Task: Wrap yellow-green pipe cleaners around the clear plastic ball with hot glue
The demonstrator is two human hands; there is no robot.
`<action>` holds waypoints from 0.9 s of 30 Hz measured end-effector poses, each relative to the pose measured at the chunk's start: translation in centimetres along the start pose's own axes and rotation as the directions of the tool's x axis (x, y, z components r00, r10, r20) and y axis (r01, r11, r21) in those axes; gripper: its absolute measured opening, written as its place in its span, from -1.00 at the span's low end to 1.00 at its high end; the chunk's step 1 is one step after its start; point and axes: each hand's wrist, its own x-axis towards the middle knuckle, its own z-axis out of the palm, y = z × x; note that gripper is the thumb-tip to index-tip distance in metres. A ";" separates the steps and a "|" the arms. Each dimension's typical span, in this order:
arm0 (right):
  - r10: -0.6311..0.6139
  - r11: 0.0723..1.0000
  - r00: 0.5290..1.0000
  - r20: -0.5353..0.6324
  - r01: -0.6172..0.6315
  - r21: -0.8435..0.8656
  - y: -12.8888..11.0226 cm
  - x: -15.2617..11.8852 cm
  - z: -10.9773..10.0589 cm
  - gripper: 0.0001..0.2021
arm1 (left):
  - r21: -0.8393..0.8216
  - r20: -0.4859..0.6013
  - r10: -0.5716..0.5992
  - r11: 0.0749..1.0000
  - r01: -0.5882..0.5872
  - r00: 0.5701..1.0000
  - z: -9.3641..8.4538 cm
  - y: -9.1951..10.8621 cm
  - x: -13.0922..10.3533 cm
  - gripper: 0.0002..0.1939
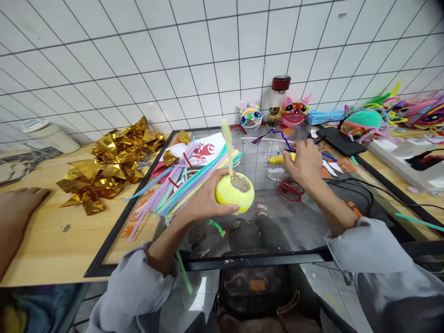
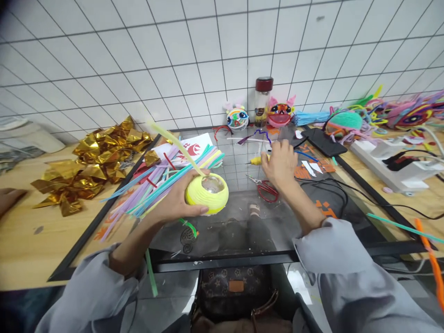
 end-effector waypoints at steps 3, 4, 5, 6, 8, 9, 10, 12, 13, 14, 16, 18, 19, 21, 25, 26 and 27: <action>0.106 0.962 0.969 0.222 -0.044 -0.270 1.7 0.0 0.4 -0.58 | -0.017 0.003 -0.029 0.999 0.029 1.000 0.1 0.0 0.0 -0.11; 0.135 0.943 0.950 0.280 -0.036 -0.331 1.9 0.0 0.5 -0.54 | -0.025 0.014 -0.032 0.999 0.033 0.999 0.1 0.1 0.0 -0.09; 0.146 0.929 0.935 0.322 -0.018 -0.370 2.1 -0.1 0.6 -0.51 | -0.034 0.013 -0.024 0.999 0.024 1.000 0.0 0.1 0.0 -0.09; 0.157 0.920 0.925 0.346 -0.010 -0.391 2.2 0.0 0.7 -0.48 | -0.043 0.024 -0.014 0.999 0.015 1.000 0.0 0.2 0.0 -0.09; 0.188 0.916 0.913 0.361 -0.030 -0.401 2.3 0.2 0.9 -0.49 | -0.050 0.037 0.005 0.999 -0.003 0.999 0.0 0.2 0.0 -0.11; 0.211 0.916 0.908 0.362 -0.054 -0.398 2.4 0.4 0.9 -0.52 | -0.054 0.039 0.009 0.998 -0.007 0.999 0.0 0.2 0.1 -0.11; 0.231 0.916 0.903 0.363 -0.075 -0.395 2.4 0.7 0.9 -0.56 | -0.062 0.037 0.009 0.998 -0.006 0.999 0.0 0.2 0.1 -0.10; 0.273 0.919 0.891 0.362 -0.130 -0.373 2.4 1.1 0.7 -0.65 | -0.070 0.039 0.000 0.998 0.002 0.999 0.0 0.2 0.1 -0.09; 0.283 0.926 0.893 0.350 -0.160 -0.341 2.3 1.3 0.6 -0.69 | -0.072 0.039 -0.002 0.997 0.005 0.999 0.0 0.2 0.2 -0.08; 0.284 0.938 0.901 0.327 -0.192 -0.287 2.2 1.4 0.4 -0.73 | -0.074 0.042 -0.003 0.997 0.006 0.999 0.0 0.1 0.2 -0.08; 0.255 0.966 0.934 0.249 -0.232 -0.117 1.6 1.3 -0.1 -0.79 | -0.082 0.052 -0.005 0.997 0.009 0.999 0.0 0.2 0.2 -0.08; 0.188 0.976 0.970 0.154 -0.202 0.082 0.6 0.9 -0.7 -0.76 | -0.092 0.060 -0.011 0.996 0.016 0.998 -0.1 0.1 0.3 -0.09; 0.151 0.972 0.982 0.114 -0.168 0.167 0.0 0.5 -1.0 -0.73 | -0.097 0.061 -0.014 0.995 0.019 0.998 -0.1 0.1 0.3 -0.09; 0.041 0.949 0.999 0.019 -0.044 0.312 -1.2 -0.3 -1.4 -0.71 | -0.105 0.060 -0.017 0.994 0.024 0.998 -0.2 0.1 0.3 -0.08; -0.196 0.853 0.975 -0.108 0.224 0.471 -2.9 -1.8 -1.7 -0.77 | -0.112 0.070 -0.047 0.992 0.055 0.996 -0.3 0.0 0.3 -0.05; -0.230 0.834 0.964 -0.136 0.267 0.482 -3.1 -2.0 -1.6 -0.77 | -0.116 0.075 -0.055 0.991 0.064 0.996 -0.4 0.0 0.3 -0.05; -0.251 0.822 0.954 -0.164 0.299 0.485 -3.1 -2.2 -1.4 -0.77 | -0.120 0.078 -0.061 0.990 0.070 0.995 -0.4 0.0 0.3 -0.06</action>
